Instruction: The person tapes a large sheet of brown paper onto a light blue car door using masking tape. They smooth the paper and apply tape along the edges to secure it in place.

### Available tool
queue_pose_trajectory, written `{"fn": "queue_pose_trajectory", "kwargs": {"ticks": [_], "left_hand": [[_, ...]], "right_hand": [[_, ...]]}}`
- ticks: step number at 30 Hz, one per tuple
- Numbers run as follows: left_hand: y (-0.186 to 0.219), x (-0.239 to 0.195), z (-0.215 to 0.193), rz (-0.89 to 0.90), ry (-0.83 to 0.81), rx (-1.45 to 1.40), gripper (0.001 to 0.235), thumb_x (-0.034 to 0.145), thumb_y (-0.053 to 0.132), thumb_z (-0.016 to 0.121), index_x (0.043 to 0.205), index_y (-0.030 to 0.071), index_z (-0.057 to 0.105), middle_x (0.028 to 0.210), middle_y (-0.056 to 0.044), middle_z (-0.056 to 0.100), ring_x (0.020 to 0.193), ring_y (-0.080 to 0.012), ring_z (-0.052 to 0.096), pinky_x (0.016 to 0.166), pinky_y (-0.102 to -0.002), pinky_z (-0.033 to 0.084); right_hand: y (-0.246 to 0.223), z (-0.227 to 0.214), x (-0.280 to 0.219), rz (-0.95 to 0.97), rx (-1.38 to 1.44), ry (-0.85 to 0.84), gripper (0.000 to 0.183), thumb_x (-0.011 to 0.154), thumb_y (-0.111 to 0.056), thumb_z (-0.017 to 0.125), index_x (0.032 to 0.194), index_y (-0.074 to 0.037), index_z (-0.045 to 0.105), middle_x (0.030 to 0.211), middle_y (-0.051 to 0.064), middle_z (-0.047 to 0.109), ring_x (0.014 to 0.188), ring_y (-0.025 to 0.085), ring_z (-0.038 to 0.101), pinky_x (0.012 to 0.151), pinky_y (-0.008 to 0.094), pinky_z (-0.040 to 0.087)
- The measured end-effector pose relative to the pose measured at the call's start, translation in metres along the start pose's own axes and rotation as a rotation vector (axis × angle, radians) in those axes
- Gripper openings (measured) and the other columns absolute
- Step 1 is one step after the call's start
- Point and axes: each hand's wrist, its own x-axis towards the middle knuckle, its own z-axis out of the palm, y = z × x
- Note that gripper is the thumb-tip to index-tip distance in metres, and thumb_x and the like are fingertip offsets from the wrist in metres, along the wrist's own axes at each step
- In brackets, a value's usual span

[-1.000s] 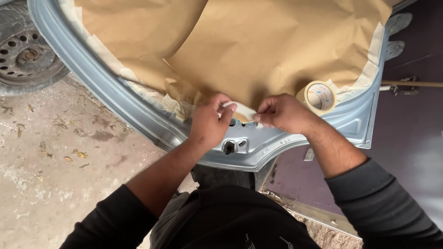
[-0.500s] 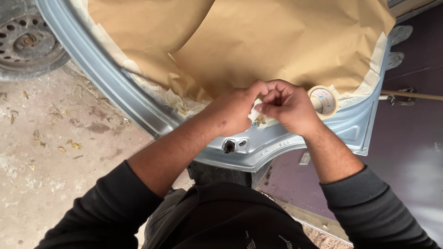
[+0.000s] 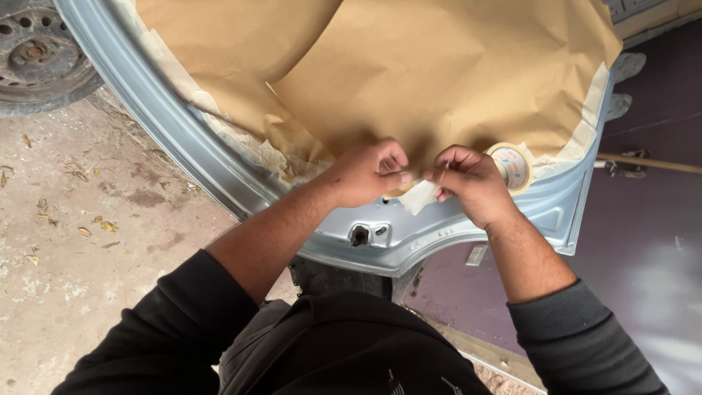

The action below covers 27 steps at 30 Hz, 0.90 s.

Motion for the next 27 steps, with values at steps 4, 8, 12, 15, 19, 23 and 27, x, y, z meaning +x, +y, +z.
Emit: {"fn": "queue_pose_trajectory", "kwargs": {"ticks": [4,8,12,15,19,23,27], "left_hand": [[-0.016,0.004,0.006,0.024,-0.072,-0.054,0.042,0.090,0.030,0.085,0.125,0.013,0.071,0.104,-0.007,0.084,0.100,-0.0232,0.080,0.089,-0.040,0.064],[-0.020,0.015,0.004,-0.034,-0.080,0.037,0.032,0.092,0.024,0.079,0.121,0.016,0.068,0.101,-0.003,0.083,0.095,-0.0201,0.079,0.083,-0.036,0.063],[-0.026,0.029,0.014,-0.064,-0.094,0.231,0.023,0.096,0.026,0.078,0.116,0.019,0.070,0.106,-0.002,0.084,0.103,-0.0246,0.080,0.085,-0.039,0.064],[-0.025,0.036,0.020,-0.098,-0.086,0.291,0.022,0.095,0.028,0.079,0.114,0.021,0.071,0.106,-0.001,0.083,0.105,-0.0253,0.080,0.087,-0.039,0.064],[-0.005,0.032,0.021,-0.131,-0.107,0.348,0.019,0.100,0.028,0.075,0.113,0.014,0.074,0.110,-0.011,0.081,0.108,-0.0335,0.079,0.091,-0.047,0.064],[0.002,0.039,0.024,-0.148,-0.102,0.377,0.017,0.101,0.024,0.072,0.115,0.014,0.074,0.108,-0.011,0.080,0.108,-0.0328,0.079,0.091,-0.046,0.063],[0.010,0.036,0.027,-0.164,-0.104,0.398,0.015,0.102,0.027,0.072,0.111,0.017,0.078,0.105,-0.008,0.081,0.105,-0.0296,0.079,0.090,-0.044,0.062]], "right_hand": [[-0.003,0.011,-0.001,-0.053,-0.040,-0.044,0.016,0.083,0.010,0.084,0.093,0.006,0.072,0.074,0.015,0.065,0.063,0.021,0.074,0.055,0.027,0.066],[0.002,0.009,0.002,0.039,-0.142,-0.020,0.022,0.082,0.006,0.087,0.100,0.005,0.074,0.075,0.014,0.069,0.062,0.017,0.073,0.055,0.024,0.065],[0.006,-0.001,0.004,0.099,-0.308,-0.031,0.026,0.082,0.006,0.085,0.106,0.007,0.077,0.075,0.017,0.072,0.063,0.017,0.073,0.056,0.026,0.064],[0.003,-0.001,0.007,0.140,-0.324,-0.035,0.024,0.079,0.004,0.088,0.101,0.010,0.078,0.071,0.018,0.072,0.060,0.017,0.072,0.053,0.025,0.063],[0.001,0.002,0.011,0.236,-0.353,-0.008,0.027,0.073,0.001,0.092,0.095,0.009,0.078,0.067,0.017,0.072,0.055,0.014,0.068,0.047,0.024,0.061],[0.002,0.001,0.019,0.251,-0.372,0.044,0.023,0.074,0.001,0.088,0.094,0.007,0.079,0.064,0.017,0.072,0.052,0.014,0.068,0.044,0.023,0.059],[0.014,-0.004,0.019,0.299,-0.351,0.043,0.030,0.070,-0.001,0.093,0.094,0.009,0.078,0.065,0.017,0.072,0.052,0.014,0.068,0.043,0.023,0.059]]}}
